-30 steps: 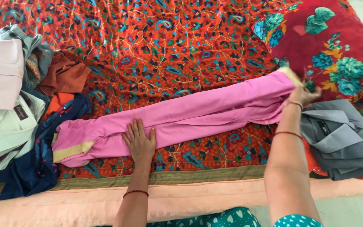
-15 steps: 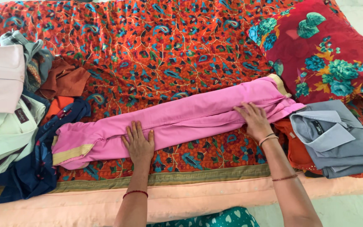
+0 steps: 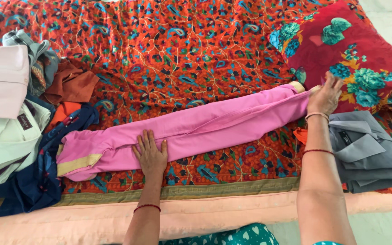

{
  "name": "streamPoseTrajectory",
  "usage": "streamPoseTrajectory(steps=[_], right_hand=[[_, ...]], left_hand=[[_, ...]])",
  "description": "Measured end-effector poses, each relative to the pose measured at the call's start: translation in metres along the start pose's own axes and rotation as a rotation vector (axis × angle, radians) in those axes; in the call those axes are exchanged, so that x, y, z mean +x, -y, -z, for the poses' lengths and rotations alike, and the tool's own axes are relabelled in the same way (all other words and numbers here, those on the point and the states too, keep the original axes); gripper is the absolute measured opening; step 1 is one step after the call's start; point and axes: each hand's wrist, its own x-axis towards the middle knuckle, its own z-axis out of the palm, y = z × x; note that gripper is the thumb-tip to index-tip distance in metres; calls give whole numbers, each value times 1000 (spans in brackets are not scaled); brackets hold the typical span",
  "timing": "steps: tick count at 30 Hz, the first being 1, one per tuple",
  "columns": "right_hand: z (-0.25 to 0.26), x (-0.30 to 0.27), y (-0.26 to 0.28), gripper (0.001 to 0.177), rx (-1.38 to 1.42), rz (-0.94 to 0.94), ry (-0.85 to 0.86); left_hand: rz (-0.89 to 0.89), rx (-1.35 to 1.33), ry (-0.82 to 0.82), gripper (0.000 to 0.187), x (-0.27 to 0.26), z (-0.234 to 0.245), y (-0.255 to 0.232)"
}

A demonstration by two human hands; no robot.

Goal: The person folds a pink garment on a bed by repeatedly smoothing the fabric and folding the sleeves and body into a compact rectangle.

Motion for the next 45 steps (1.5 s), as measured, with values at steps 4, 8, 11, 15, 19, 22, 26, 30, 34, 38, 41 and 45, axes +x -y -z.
streamPoseTrajectory(steps=[4,8,11,15,19,22,26,30,34,38,41,45], right_hand=[[18,4,25,45,31,249,6],[19,-45,79,26,141,267,509],[21,-112,130,41,565,540,755],[35,-199,181,69,467,704,939],[32,-244,210,65,338,533,714],[22,-249,210,68,394,371,613],[8,-255,202,67,337,293,490],[-4,-258,194,69,297,199,398],[-1,-259,197,67,244,169,385],[-3,-255,200,70,179,88,350],[-15,-248,195,70,80,59,310],[-21,-245,192,68,-38,140,384]], left_hand=[[-1,2,-8,76,0,2,0],[-7,-1,-11,76,1,1,0],[-3,1,-12,77,-1,1,0],[-20,-36,-57,75,-3,3,0],[-115,-125,-139,71,-7,9,1],[-331,-210,-140,74,-14,15,3],[-545,-300,113,81,-24,20,1],[-490,-226,45,77,-26,29,6],[-388,102,-14,76,-13,27,9],[-402,50,-224,61,4,6,20],[-396,59,-207,57,18,-10,31],[-477,134,-126,56,33,-14,58]])
